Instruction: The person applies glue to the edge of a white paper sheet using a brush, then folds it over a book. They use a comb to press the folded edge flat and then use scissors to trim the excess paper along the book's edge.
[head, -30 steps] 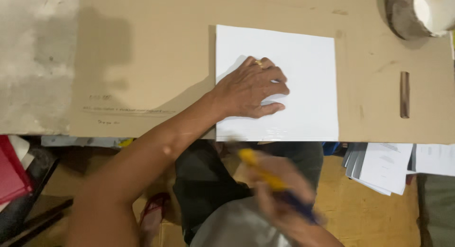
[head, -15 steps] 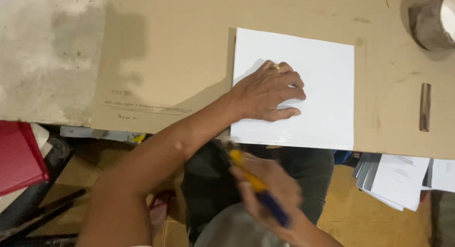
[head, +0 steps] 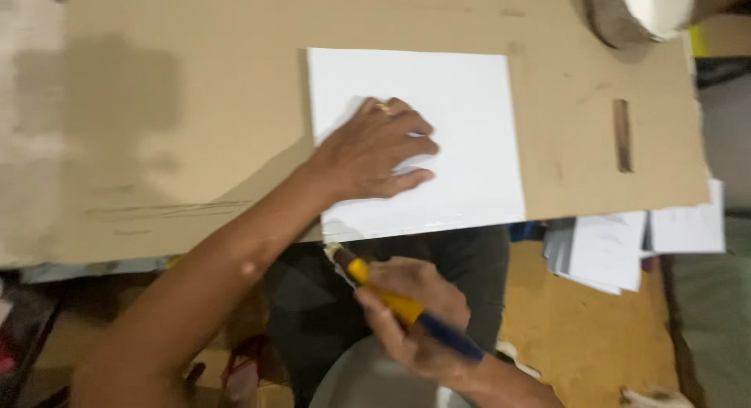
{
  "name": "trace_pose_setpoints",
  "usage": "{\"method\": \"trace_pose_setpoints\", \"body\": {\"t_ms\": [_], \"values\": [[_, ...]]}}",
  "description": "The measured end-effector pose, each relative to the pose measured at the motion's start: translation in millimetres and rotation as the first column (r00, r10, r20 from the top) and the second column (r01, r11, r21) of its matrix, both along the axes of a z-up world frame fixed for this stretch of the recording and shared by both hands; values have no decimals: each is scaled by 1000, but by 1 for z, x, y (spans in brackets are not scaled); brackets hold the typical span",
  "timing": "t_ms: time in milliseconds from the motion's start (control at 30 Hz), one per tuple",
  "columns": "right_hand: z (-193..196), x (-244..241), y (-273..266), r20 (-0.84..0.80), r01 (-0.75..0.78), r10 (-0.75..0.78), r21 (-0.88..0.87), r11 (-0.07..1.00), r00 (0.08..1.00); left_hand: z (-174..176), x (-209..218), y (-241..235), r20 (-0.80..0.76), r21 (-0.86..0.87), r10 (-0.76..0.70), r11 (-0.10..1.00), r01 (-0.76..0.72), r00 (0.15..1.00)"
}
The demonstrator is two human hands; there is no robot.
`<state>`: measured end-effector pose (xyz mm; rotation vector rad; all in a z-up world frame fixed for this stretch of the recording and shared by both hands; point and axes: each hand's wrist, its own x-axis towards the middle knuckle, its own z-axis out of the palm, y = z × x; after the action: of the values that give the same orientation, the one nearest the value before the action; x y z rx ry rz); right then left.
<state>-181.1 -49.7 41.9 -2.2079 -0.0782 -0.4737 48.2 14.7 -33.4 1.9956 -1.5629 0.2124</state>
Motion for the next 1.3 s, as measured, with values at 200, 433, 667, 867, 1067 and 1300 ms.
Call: {"method": "trace_pose_setpoints", "body": {"t_ms": [200, 433, 667, 867, 1067, 1300], "values": [[-106, -39, -118, -366, 350, -54, 917, -189, 929, 6, -4, 5, 1, -3, 11, 1000, -11, 1000], [-29, -35, -184, 165, 570, -561, -8, 822, 811, 28, -9, 6, -64, 227, 84, 972, -67, 994], [-41, -17, -125, 22, 292, -295, 90, 952, 955, 11, -6, 5, 49, 6, 32, 999, -32, 998], [-25, -43, -195, 64, 676, -673, -46, 736, 737, 12, -5, 6, 44, -6, 23, 1000, -23, 999], [-21, -29, -161, 273, 527, -464, -245, 814, 843, 11, -5, 2, -9, 59, 27, 998, -27, 1000], [-36, -13, -56, 237, 269, -170, -486, 832, 956, 3, -3, 3, 22, -35, 14, 999, -13, 1000]]}}
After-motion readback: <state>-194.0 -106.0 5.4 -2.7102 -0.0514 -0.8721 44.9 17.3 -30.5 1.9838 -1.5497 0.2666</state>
